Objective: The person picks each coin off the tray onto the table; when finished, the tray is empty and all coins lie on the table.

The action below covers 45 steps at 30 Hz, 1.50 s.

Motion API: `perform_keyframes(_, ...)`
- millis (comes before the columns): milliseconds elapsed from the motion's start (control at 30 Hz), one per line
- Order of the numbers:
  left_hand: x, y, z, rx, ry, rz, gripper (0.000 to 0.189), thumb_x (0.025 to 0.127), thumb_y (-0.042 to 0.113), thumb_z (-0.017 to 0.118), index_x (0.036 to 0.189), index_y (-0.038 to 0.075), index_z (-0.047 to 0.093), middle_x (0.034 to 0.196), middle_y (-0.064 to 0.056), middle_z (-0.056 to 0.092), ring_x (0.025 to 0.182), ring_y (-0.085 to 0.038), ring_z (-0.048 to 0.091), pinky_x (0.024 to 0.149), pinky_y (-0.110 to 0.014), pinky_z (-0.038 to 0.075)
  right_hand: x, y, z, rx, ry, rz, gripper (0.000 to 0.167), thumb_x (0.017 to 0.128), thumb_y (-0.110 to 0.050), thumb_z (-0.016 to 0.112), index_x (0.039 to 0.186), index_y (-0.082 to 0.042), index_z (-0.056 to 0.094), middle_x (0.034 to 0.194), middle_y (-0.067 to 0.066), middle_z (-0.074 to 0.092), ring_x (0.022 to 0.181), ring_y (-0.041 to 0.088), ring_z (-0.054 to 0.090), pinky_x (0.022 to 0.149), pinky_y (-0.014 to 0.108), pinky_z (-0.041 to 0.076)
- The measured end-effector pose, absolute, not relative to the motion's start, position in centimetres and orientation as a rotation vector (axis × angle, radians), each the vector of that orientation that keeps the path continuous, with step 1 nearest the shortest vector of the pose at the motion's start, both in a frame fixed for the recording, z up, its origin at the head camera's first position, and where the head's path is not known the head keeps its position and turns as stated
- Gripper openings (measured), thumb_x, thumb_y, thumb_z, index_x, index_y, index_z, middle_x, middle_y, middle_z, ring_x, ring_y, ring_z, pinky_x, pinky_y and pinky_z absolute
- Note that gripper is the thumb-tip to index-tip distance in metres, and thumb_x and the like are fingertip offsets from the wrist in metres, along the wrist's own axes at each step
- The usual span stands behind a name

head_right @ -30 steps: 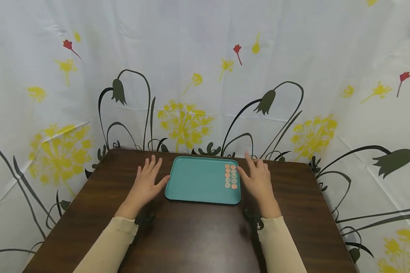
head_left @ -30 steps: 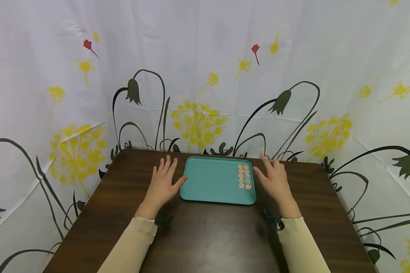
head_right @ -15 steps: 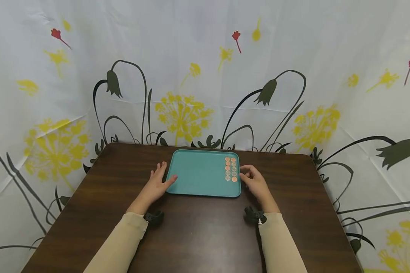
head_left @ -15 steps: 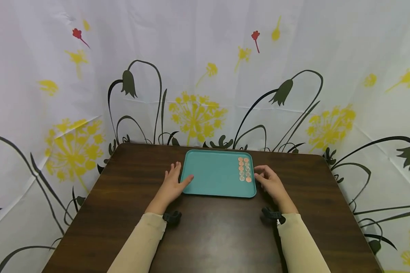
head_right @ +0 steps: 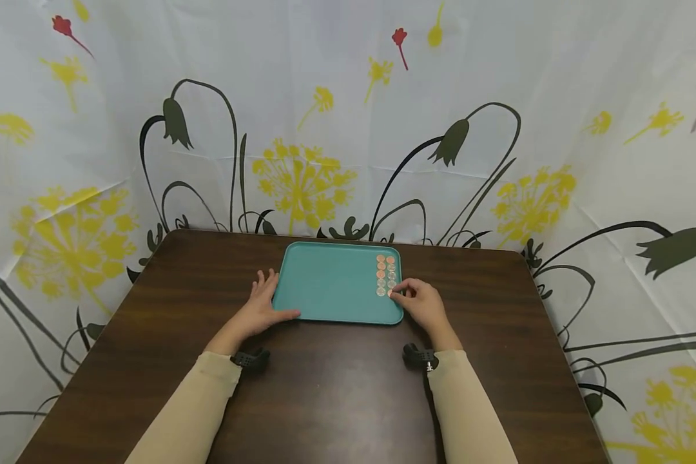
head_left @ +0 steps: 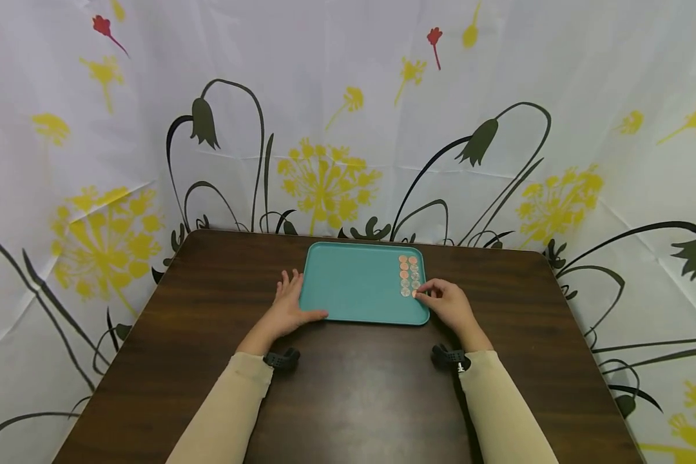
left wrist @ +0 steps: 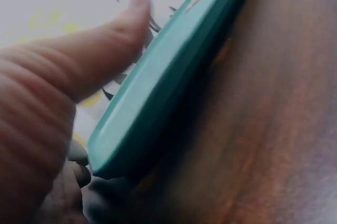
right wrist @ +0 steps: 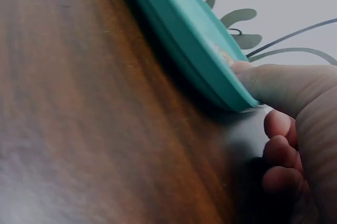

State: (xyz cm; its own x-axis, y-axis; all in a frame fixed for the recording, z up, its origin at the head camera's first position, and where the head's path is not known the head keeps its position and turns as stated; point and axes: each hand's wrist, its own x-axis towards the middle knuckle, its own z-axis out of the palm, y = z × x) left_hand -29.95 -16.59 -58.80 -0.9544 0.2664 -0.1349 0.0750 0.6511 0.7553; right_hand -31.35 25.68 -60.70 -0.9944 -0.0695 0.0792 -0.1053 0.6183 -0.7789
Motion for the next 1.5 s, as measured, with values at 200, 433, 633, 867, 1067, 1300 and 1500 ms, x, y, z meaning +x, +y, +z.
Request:
perform_keyframes(200,-30.1,-15.8,-59.5,0.331,2.664,1.159,0.139,0.085,0.054,0.093,0.175,0.001,0.001,0.183,-0.023,-0.008,0.17,-0.041,-0.018,0.137,-0.065,-0.005,-31.2,26.3,-60.4,0.152,-2.813,1.324,0.018,0.096,-0.039,0.087,0.103,-0.024,0.082,0.078,0.001,0.054,0.065,0.019,0.048,0.06,0.029,0.039)
perform_keyframes(433,-30.2,-15.7,-59.7,0.314,2.678,1.158,0.141,0.083,0.05,0.095,0.175,0.002,0.001,0.183,-0.022,-0.006,0.171,-0.04,-0.014,0.138,-0.063,-0.004,-31.4,26.2,-60.3,0.208,-2.834,1.285,0.022,0.095,-0.042,0.087,0.107,-0.024,0.082,0.081,0.001,0.056,0.067,0.02,0.05,0.061,0.03,0.039)
perform_keyframes(633,-30.2,-15.9,-59.4,0.268,2.646,1.196,0.143,0.083,0.053,0.095,0.176,0.008,-0.003,0.184,-0.019,-0.008,0.17,-0.044,-0.015,0.136,-0.068,-0.002,-31.4,25.7,-60.1,0.224,-2.827,1.232,0.02,0.096,-0.038,0.086,0.109,-0.023,0.082,0.083,0.003,0.056,0.069,0.02,0.05,0.062,0.031,0.039)
perform_keyframes(867,-30.2,-15.8,-59.5,0.283,2.655,1.188,0.14,0.084,0.051,0.094,0.176,0.008,-0.002,0.184,-0.018,-0.006,0.171,-0.04,-0.014,0.137,-0.066,-0.003,-31.3,25.8,-60.1,0.197,-2.77,1.331,0.018,0.094,-0.03,0.089,0.101,-0.017,0.08,0.085,0.003,0.056,0.072,0.02,0.052,0.064,0.028,0.041)
perform_keyframes(1067,-30.2,-15.6,-59.8,0.307,2.674,1.181,0.139,0.084,0.05,0.095,0.176,0.005,0.002,0.184,-0.019,-0.002,0.172,-0.038,-0.009,0.137,-0.064,-0.003,-30.9,26.7,-60.7,0.179,-2.645,1.532,0.015,0.093,-0.021,0.09,0.092,-0.014,0.077,0.087,0.002,0.06,0.075,0.018,0.054,0.064,0.025,0.044)
perform_keyframes(1300,-30.3,-15.8,-59.7,0.325,2.69,1.129,0.14,0.083,0.052,0.095,0.175,0.002,0.002,0.184,-0.022,0.0,0.172,-0.039,-0.006,0.138,-0.063,-0.003,-30.6,27.3,-61.0,0.094,-2.315,1.964,0.027,0.098,-0.016,0.085,0.113,0.002,0.071,0.095,0.0,0.073,0.076,0.007,0.06,0.066,0.017,0.051)
perform_keyframes(1500,-30.3,-16.3,-59.5,0.328,2.7,1.14,0.14,0.083,0.051,0.095,0.176,0.003,0.002,0.184,-0.021,0.0,0.172,-0.038,-0.006,0.138,-0.062,-0.004,-30.7,27.7,-61.0,-0.019,-1.92,2.185,0.015,0.101,-0.008,0.079,0.11,0.002,0.071,0.089,-0.001,0.069,0.061,0.008,0.044,0.054,0.021,0.037)
